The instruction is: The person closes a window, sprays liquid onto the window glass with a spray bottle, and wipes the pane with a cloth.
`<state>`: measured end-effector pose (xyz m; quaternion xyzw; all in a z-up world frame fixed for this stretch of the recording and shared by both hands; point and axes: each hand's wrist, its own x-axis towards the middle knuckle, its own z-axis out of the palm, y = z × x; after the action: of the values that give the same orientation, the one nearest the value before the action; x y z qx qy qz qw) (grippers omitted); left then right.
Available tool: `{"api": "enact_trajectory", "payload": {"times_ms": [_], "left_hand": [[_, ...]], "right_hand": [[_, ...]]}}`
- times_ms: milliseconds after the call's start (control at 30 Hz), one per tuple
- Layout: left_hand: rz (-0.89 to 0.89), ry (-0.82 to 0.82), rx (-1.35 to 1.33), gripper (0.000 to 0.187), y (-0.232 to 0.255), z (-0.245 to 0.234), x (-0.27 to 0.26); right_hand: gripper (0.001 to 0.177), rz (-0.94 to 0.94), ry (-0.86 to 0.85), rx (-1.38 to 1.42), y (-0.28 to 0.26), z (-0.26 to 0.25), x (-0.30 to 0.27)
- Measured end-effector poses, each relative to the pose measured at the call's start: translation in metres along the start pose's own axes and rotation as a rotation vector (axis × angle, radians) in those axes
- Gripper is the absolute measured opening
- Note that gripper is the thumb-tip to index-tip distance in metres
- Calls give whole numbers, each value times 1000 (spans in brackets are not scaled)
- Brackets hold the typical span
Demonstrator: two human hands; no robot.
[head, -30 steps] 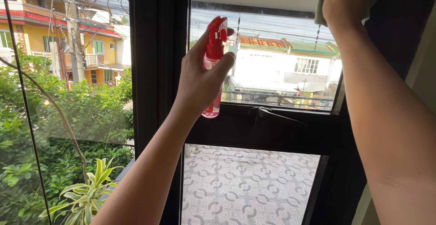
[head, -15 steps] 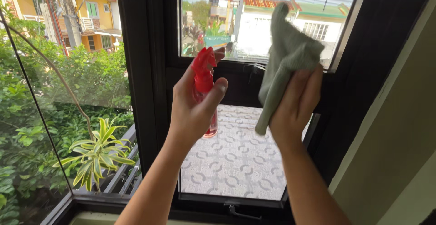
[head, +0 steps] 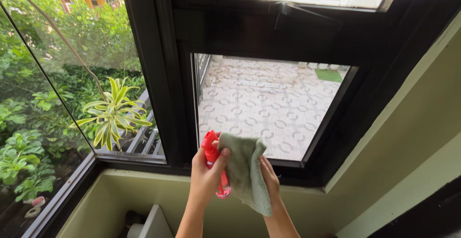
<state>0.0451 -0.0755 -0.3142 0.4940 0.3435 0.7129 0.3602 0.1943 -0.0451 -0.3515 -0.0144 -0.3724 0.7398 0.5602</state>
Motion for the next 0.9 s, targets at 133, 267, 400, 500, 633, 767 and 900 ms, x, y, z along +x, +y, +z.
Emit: {"api": "enact_trajectory", "payload": {"times_ms": [133, 267, 400, 500, 633, 767, 900], "left_hand": [[-113, 3, -11, 47, -22, -11, -29], [-129, 12, 62, 46, -32, -16, -43], [-96, 29, 181, 45, -28, -32, -42], [-94, 71, 229, 45, -19, -55, -40], [-23, 169, 352, 43, -8, -83, -41], [36, 253, 430, 42, -10, -95, -45], [-67, 360, 516, 42, -24, -83, -55]], "right_hand": [[48, 178, 236, -177, 21, -40, -22], [45, 246, 288, -232, 28, -58, -36], [35, 148, -75, -575, 3, -67, -44], [30, 194, -103, -1140, -20, -59, -39], [24, 205, -50, -1585, -34, -59, -42], [24, 570, 326, -1274, -27, -67, -41], [46, 431, 387, -891, -9, -56, -37]]}}
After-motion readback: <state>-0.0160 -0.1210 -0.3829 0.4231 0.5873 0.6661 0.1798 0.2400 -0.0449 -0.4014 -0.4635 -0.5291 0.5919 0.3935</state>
